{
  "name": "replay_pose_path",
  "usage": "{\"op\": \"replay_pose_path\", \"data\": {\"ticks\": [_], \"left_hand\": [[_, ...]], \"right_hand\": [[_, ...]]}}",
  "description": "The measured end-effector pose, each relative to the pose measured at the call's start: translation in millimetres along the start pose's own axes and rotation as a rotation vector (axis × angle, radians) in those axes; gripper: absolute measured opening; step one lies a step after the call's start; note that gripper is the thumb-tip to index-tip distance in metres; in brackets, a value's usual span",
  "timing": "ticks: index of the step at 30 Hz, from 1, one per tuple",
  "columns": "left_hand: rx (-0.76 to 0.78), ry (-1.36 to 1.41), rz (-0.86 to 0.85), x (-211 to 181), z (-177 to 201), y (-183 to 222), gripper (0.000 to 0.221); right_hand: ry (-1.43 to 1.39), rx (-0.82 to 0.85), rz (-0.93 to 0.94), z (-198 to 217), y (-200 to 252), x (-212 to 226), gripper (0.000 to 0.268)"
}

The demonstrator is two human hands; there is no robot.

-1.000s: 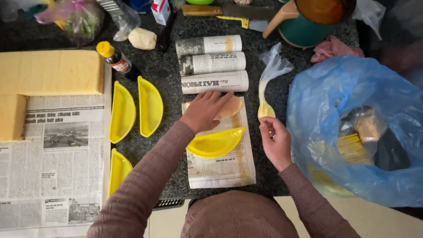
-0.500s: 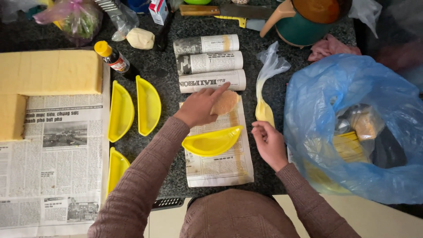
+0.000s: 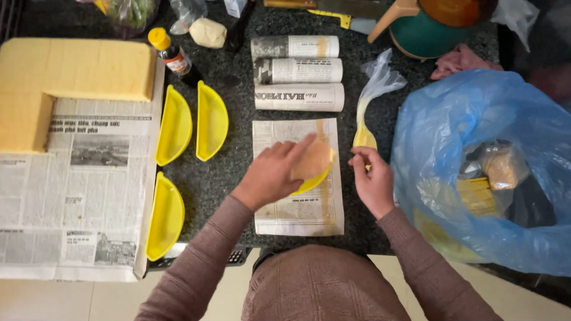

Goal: Piping cream onto sponge cake slices and rolling them in newspaper for packaging.

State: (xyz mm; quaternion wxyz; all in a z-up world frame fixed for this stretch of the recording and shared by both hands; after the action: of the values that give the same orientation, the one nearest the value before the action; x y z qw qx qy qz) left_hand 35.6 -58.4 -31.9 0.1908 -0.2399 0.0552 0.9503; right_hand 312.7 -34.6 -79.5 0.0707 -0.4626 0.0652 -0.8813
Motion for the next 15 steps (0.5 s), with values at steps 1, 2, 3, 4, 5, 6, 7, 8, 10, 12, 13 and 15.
{"op": "replay_pose_path", "data": {"ticks": [1,2,3,4,5,6,7,8,10,12,13,15], "left_hand": [[-0.027,-0.03,-0.018,-3,-9,5,0.118],[-0.054,-0.061,-0.035,-6,-19,9,0.119],[-0.057,-0.061,-0.029,-7,-23,13,0.119],[-0.105,-0.103,-0.049,-9,-25,16,0.118],[-0.153,-0.143,-0.072,-13,-28,18,0.117],[-0.155,-0.142,-0.069,-11,-33,19,0.117],[-0.172,-0.16,-0.082,-10,-37,21,0.12],[-0.189,-0.178,-0.096,-8,-42,23,0.124],[-0.164,-0.156,-0.083,-4,-37,27,0.125],[-0.137,-0.138,-0.067,4,-27,34,0.126],[-0.088,-0.064,0.016,12,-20,40,0.123],[-0.038,0.008,0.102,26,-17,52,0.12]], "right_hand": [[-0.011,-0.02,0.002,2,-2,4,0.016],[-0.022,-0.041,0.004,3,-4,8,0.017],[-0.024,-0.035,0.007,4,-6,12,0.017],[-0.021,-0.03,0.016,5,-7,17,0.017],[-0.016,-0.027,0.023,7,-10,20,0.018],[-0.015,-0.024,0.025,7,-12,19,0.018],[0.002,-0.009,0.062,5,-13,18,0.017],[0.018,0.007,0.099,3,-14,18,0.017],[0.04,0.04,0.144,-3,-17,23,0.018],[0.056,0.073,0.188,-6,-25,34,0.022],[0.1,0.237,0.245,-10,-29,43,0.038],[0.141,0.403,0.303,-14,-35,60,0.057]]}}
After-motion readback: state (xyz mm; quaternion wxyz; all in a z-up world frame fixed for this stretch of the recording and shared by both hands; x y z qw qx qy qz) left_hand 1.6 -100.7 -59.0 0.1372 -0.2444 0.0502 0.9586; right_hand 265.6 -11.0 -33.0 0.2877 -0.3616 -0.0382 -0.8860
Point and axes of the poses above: each hand's wrist, its own y-axis away from the middle knuckle, its own z-axis out of the back of the hand, x = y × z, the point moved 3 cm from there along -y, towards the middle knuckle, and after that the axes turned 2 degrees about -x, right-handed, at the moved point
